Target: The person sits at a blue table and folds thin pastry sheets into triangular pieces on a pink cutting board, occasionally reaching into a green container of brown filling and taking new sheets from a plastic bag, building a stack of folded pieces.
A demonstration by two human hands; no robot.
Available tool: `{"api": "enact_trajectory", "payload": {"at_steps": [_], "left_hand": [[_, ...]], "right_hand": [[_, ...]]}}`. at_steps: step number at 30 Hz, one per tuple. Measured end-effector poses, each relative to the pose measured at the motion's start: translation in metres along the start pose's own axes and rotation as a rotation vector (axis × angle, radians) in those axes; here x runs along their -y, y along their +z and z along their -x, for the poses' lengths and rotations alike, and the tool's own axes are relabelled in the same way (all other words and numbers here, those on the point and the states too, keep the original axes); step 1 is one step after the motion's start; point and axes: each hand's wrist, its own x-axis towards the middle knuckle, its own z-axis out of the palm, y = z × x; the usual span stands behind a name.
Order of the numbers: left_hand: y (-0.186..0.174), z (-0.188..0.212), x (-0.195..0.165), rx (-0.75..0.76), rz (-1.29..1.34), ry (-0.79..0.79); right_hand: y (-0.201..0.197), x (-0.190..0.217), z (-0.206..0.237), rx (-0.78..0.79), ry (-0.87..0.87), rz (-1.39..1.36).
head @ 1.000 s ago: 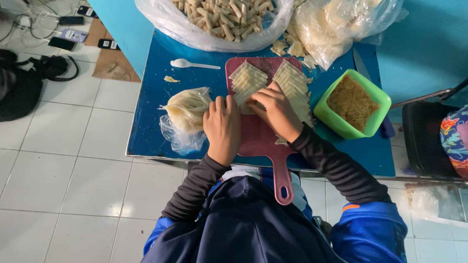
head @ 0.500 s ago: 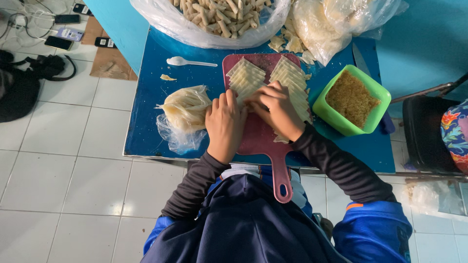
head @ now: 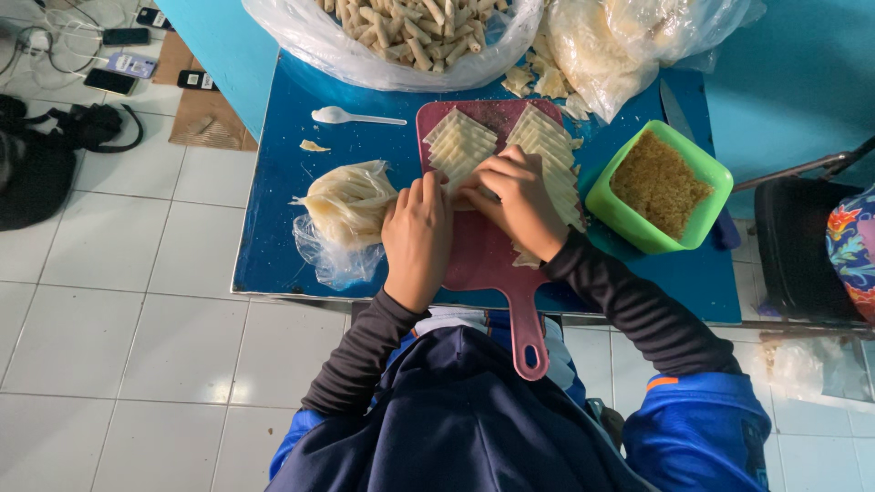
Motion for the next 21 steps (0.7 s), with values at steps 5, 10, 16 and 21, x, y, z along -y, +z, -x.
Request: {"api": "enact_trajectory", "payload": {"at_steps": [5,10,16,21], "left_hand": [[-0.001,-0.001,-0.002,0.006,0.045,0.005],[-0.002,-0.003,-0.007,0.030,0.095,-0.016],[-0.004,-0.003,-0.010,0.057,0.172,-0.012],[-0.004,-0.001,-0.008,0.103,0.184,-0.021]], "right_hand": [[-0.006,0.002,-0.002,0.041,0.021,-0.004],[-0.013,0.005,-0.001,0.034,0.065,0.078],[-0.033,0.005,0.012,0.082,0.149,0.087],[-0.030,0.005,0.013,0.127,0.226,-0.008]]}}
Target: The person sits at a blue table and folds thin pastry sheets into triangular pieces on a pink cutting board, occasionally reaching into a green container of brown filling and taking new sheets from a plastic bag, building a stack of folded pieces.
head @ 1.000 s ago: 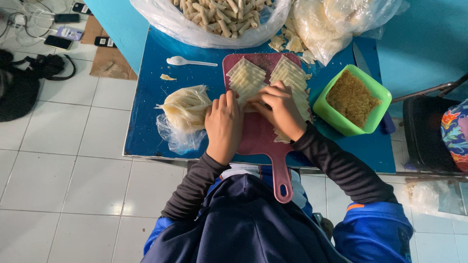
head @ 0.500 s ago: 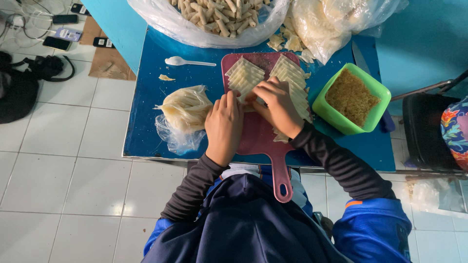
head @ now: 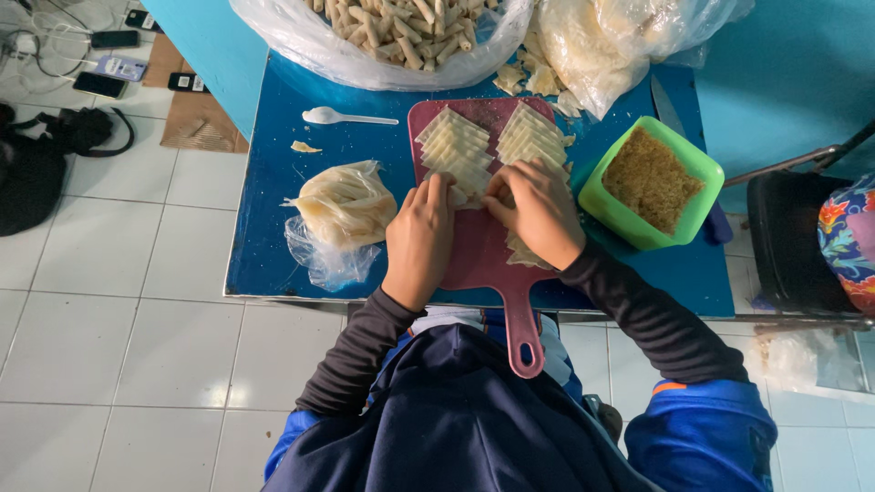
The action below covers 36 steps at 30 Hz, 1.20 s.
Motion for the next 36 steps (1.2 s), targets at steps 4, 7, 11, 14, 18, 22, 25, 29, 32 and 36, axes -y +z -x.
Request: {"api": "enact_trajectory", "payload": {"at_steps": [4,7,11,14,18,22,25,29,32,36], "left_hand": [[0.001,0.000,0.002,-0.017,-0.037,0.061],[0.003,0.000,0.003,-0.007,-0.052,0.064],[0.006,0.000,0.003,-0.019,-0.044,0.077],[0.006,0.000,0.003,-0.022,-0.030,0.077],[0.004,0.000,0.002,-0.024,-0.007,0.073],[0.001,0.001,0.002,-0.034,0.015,0.075],[-0.001,0.000,0.002,-0.028,0.014,0.072],[-0.003,-0.001,0.002,0.002,0.031,0.038],[-0.012,-0.002,0.007,0.050,0.067,0.115],[-0.031,-0.004,0.020,0.158,0.006,0.296]], "right_hand": [[0.001,0.002,-0.005,0.046,0.041,-0.080],[0.000,0.006,-0.004,0.019,0.033,-0.122],[0.002,0.011,-0.007,0.032,0.085,-0.202],[0.005,0.012,-0.010,0.044,0.083,-0.296],[0.010,0.012,-0.011,0.065,0.091,-0.358],[0.010,0.008,-0.007,0.020,-0.037,-0.285],[0.011,0.005,-0.006,-0.004,-0.124,-0.160],[0.015,0.003,-0.006,-0.012,-0.172,-0.147],[0.014,0.001,-0.005,-0.034,-0.241,-0.086],[0.014,-0.007,-0.008,-0.021,-0.304,-0.103]]}}
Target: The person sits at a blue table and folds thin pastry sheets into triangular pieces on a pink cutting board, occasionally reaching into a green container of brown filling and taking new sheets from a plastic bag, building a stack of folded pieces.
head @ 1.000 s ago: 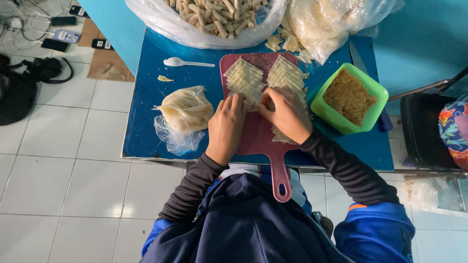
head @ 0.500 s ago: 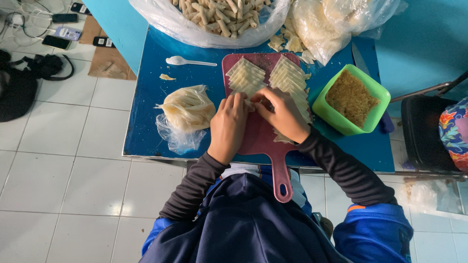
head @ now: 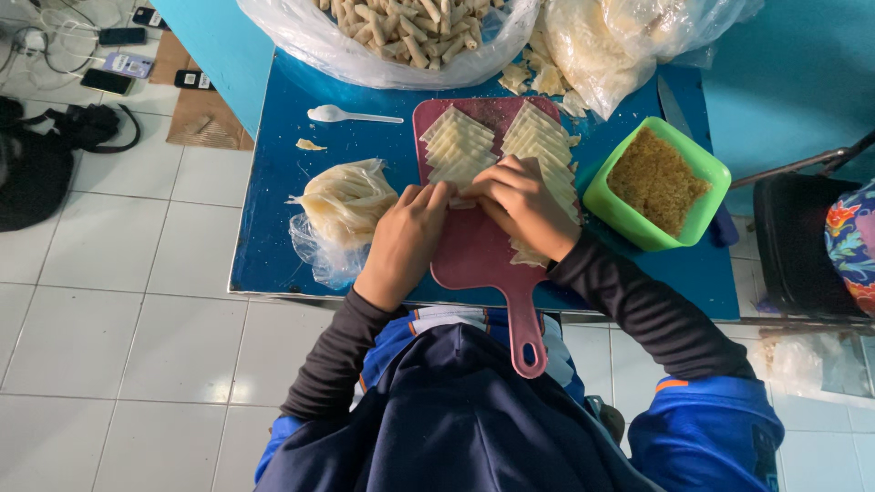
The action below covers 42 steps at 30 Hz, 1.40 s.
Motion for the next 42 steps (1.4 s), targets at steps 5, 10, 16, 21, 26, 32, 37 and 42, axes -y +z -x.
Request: {"api": "enact_trajectory", "payload": {"at_steps": [5,10,16,21,26,32,37,42], "left_hand": [[-0.002,-0.008,0.009,-0.012,-0.084,0.166],[0.008,-0.011,0.013,-0.004,-0.163,0.147],[0.014,-0.015,0.013,-0.068,-0.015,-0.010],[0.009,-0.016,0.012,-0.085,0.090,-0.026],[0.017,-0.020,0.014,-0.054,-0.019,-0.059],[0.025,-0.023,0.014,-0.091,-0.125,-0.026],[0.026,-0.016,0.012,-0.138,-0.229,0.082],[0.028,-0.012,0.015,-0.013,-0.234,0.098]], "right_hand": [[-0.001,-0.005,-0.002,0.053,0.030,-0.008],[-0.001,0.000,-0.003,0.051,-0.015,0.001],[0.007,0.000,-0.003,0.066,0.084,-0.009],[0.006,-0.018,-0.010,0.079,0.092,-0.128],[0.005,-0.021,-0.011,0.118,0.184,-0.174],[0.009,-0.012,-0.007,0.024,0.036,0.081],[0.008,-0.001,0.001,0.023,-0.042,0.221],[0.010,0.003,0.001,-0.015,-0.053,0.225]]}}
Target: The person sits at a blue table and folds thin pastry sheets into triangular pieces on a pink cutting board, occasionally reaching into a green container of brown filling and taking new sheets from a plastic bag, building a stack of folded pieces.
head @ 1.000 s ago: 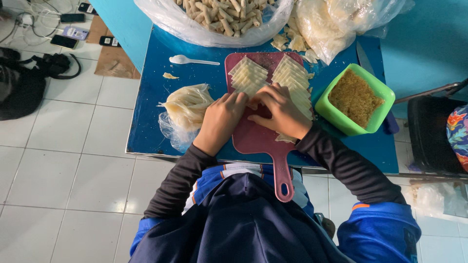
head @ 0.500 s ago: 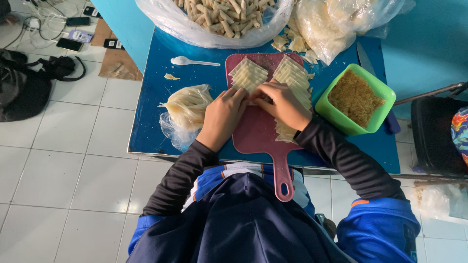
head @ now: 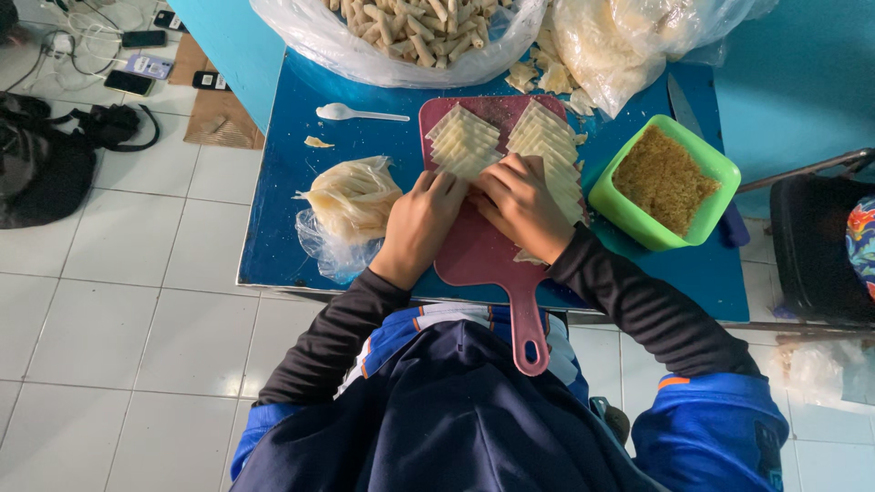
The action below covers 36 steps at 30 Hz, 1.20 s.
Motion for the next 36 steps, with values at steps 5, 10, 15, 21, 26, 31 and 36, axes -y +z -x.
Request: {"api": "enact_trajectory", "payload": {"at_steps": [5,10,15,21,26,31,36], "left_hand": [[-0.006,0.004,0.005,-0.023,0.083,0.019],[-0.010,0.001,0.006,-0.011,0.092,0.020],[-0.009,0.000,0.006,-0.032,0.101,0.014],[-0.006,-0.001,0.007,-0.050,0.087,0.030],[0.000,-0.003,0.006,-0.083,0.076,0.006],[0.003,-0.004,0.007,-0.070,0.086,-0.044],[0.002,-0.009,0.006,-0.101,0.079,-0.081]], "right_hand": [[0.001,-0.002,0.000,0.020,0.065,-0.072],[0.005,-0.001,-0.002,0.023,0.109,-0.044],[0.002,-0.003,-0.003,0.054,0.123,-0.079],[-0.001,-0.007,-0.005,0.095,0.142,-0.109],[0.000,-0.005,-0.006,0.061,0.138,-0.090],[0.002,-0.004,-0.007,0.081,0.100,-0.005],[0.004,-0.010,-0.007,0.080,0.103,-0.023]]}}
